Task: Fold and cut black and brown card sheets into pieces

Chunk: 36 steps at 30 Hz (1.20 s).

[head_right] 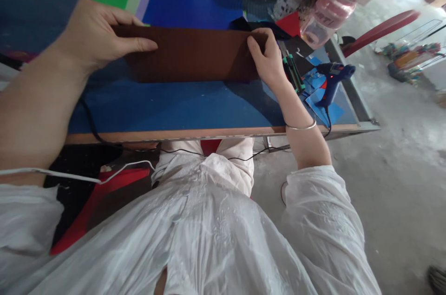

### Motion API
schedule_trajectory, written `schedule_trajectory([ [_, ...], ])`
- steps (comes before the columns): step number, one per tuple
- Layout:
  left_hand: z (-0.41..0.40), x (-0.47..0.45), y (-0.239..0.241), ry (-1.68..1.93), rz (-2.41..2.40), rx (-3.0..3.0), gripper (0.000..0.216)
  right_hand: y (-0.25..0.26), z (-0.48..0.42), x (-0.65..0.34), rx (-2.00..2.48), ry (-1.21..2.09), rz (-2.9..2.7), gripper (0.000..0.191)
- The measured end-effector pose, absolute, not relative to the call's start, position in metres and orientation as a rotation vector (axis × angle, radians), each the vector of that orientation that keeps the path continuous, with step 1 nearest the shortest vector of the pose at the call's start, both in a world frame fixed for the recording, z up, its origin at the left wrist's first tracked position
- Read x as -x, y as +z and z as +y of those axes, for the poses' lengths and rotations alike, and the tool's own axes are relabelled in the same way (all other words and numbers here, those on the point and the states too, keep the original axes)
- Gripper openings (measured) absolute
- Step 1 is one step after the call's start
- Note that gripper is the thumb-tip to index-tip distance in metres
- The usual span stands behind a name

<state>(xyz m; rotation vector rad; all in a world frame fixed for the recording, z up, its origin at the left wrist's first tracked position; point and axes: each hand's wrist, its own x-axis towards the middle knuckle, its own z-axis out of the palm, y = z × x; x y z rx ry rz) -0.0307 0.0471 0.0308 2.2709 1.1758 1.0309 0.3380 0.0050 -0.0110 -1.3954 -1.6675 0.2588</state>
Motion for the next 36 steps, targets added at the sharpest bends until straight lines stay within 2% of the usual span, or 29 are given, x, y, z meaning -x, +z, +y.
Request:
schedule_trajectory([
  [4,0.0480,0.0293,0.0296,1.050,1.183,-2.233,0.040,-0.0133,0.0077,-0.3403,1.393,0.289,-1.661,0.048],
  [10,0.0513,0.0287,0.0285,1.039,1.176,-2.236,0.038,-0.0145,0.0093,-0.3377,1.383,0.283,-1.640,0.068],
  [15,0.0536,0.0298,0.0256,1.081,1.131,-2.206,0.033,-0.0152,0.0081,-0.3391,1.374,0.293,-1.645,0.056],
  [17,0.0538,0.0295,0.0259,1.081,1.124,-2.213,0.037,-0.0151,0.0078,-0.3400,1.358,0.293,-1.654,0.054],
  [22,0.0525,0.0287,0.0290,1.049,1.161,-2.245,0.063,-0.0135,0.0062,-0.3390,1.335,0.282,-1.661,0.057],
  [25,0.0510,0.0284,0.0300,1.038,1.203,-2.234,0.069,-0.0124,0.0054,-0.3372,1.330,0.285,-1.668,0.055],
  [36,0.0513,0.0298,0.0293,0.965,1.273,-2.237,0.047,-0.0142,0.0088,-0.3386,1.346,0.286,-1.691,0.055],
])
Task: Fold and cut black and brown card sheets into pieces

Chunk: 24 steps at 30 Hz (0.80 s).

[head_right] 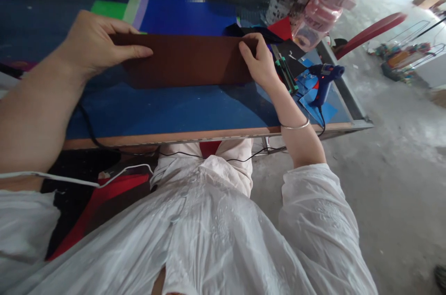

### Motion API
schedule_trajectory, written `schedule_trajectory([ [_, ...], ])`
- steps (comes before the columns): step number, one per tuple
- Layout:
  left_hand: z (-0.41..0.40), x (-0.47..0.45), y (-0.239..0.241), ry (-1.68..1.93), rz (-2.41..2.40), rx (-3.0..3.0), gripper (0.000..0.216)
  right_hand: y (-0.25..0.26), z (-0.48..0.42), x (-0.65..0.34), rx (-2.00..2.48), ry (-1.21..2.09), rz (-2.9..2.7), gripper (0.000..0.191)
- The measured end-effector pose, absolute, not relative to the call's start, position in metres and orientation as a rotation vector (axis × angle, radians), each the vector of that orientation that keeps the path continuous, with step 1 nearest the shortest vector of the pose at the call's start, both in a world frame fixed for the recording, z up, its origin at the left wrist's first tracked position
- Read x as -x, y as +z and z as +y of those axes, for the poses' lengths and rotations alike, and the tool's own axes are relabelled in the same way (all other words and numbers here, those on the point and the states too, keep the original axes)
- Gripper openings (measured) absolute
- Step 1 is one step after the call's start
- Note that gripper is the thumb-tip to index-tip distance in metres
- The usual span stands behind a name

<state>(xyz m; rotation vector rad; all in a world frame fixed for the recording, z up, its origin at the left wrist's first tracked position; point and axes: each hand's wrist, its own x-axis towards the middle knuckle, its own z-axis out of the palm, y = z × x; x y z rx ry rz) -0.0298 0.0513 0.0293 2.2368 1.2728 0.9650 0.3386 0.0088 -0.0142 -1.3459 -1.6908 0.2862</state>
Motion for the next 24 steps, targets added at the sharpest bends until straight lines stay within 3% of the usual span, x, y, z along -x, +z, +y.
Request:
schedule_trajectory([
  [6,0.050,0.032,0.029,0.986,1.254,-2.193,0.047,-0.016,0.009,-0.339,1.324,0.282,-1.692,0.054],
  [14,0.053,0.036,0.029,0.972,1.180,-2.216,0.067,-0.025,0.021,-0.352,1.270,0.289,-1.683,0.056],
  [20,0.055,0.034,0.028,0.992,1.176,-2.127,0.040,-0.027,0.022,-0.353,1.268,0.305,-1.685,0.051],
  [24,0.055,0.034,0.031,1.054,1.102,-1.922,0.038,-0.023,0.016,-0.348,1.252,0.301,-1.676,0.054],
])
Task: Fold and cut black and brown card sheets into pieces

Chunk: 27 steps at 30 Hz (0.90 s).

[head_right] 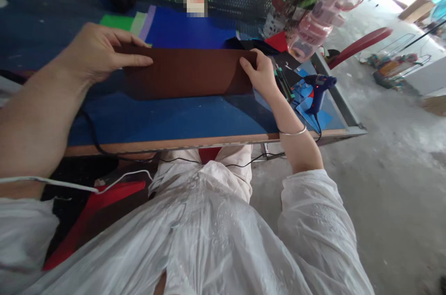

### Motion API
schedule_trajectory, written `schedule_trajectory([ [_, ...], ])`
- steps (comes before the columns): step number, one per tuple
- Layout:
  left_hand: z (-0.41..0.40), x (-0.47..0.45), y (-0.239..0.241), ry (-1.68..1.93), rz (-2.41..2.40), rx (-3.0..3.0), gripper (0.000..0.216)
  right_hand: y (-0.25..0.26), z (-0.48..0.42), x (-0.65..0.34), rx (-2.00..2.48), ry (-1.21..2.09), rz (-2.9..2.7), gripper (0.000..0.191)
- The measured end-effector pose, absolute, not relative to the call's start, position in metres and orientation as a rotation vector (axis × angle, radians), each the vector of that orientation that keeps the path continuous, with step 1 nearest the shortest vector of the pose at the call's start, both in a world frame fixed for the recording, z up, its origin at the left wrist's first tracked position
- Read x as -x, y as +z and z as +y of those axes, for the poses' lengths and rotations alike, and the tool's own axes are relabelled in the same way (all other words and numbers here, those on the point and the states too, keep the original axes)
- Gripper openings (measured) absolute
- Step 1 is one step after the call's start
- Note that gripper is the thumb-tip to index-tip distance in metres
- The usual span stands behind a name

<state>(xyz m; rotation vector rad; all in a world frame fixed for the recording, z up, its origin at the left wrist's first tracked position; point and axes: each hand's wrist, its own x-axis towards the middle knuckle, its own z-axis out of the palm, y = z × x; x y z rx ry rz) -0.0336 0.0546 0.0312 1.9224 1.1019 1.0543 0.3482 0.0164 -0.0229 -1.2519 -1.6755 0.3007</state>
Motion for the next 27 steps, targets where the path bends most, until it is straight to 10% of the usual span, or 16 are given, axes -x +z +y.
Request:
schedule_trajectory([
  [27,0.065,0.040,0.027,1.276,0.952,-1.492,0.036,-0.004,-0.008,-0.333,1.209,0.530,-1.296,0.037],
])
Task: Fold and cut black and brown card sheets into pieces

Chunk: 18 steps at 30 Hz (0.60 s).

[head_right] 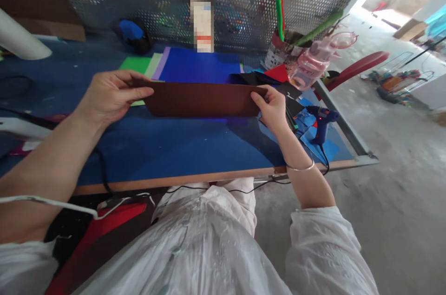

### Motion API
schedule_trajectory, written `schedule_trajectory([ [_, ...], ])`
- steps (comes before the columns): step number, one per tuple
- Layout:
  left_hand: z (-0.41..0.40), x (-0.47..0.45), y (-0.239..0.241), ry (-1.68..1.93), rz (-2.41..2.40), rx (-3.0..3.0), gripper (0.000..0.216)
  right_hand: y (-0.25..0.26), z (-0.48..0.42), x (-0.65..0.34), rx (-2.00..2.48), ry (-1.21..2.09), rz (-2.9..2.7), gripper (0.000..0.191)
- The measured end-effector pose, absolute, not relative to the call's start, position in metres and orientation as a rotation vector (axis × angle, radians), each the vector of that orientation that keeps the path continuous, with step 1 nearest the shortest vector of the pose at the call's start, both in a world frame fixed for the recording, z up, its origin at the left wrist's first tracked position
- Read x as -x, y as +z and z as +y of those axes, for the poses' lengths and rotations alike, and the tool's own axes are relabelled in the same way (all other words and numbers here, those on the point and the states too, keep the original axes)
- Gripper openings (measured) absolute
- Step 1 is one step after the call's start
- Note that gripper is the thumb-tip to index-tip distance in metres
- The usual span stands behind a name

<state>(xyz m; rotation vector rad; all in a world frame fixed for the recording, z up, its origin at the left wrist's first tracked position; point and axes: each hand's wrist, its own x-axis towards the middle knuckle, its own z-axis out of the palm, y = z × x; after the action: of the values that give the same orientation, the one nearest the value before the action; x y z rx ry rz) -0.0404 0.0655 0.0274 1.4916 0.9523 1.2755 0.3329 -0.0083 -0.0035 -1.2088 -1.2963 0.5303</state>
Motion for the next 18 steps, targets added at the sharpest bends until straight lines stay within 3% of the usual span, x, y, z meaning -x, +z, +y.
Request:
schedule_trajectory([
  [8,0.064,0.048,0.028,1.253,1.061,-1.361,0.037,-0.004,-0.016,-0.322,1.227,0.816,-1.133,0.037],
  [18,0.072,0.046,0.025,1.278,1.185,-1.179,0.027,0.006,-0.025,-0.312,1.343,0.828,-1.143,0.039],
])
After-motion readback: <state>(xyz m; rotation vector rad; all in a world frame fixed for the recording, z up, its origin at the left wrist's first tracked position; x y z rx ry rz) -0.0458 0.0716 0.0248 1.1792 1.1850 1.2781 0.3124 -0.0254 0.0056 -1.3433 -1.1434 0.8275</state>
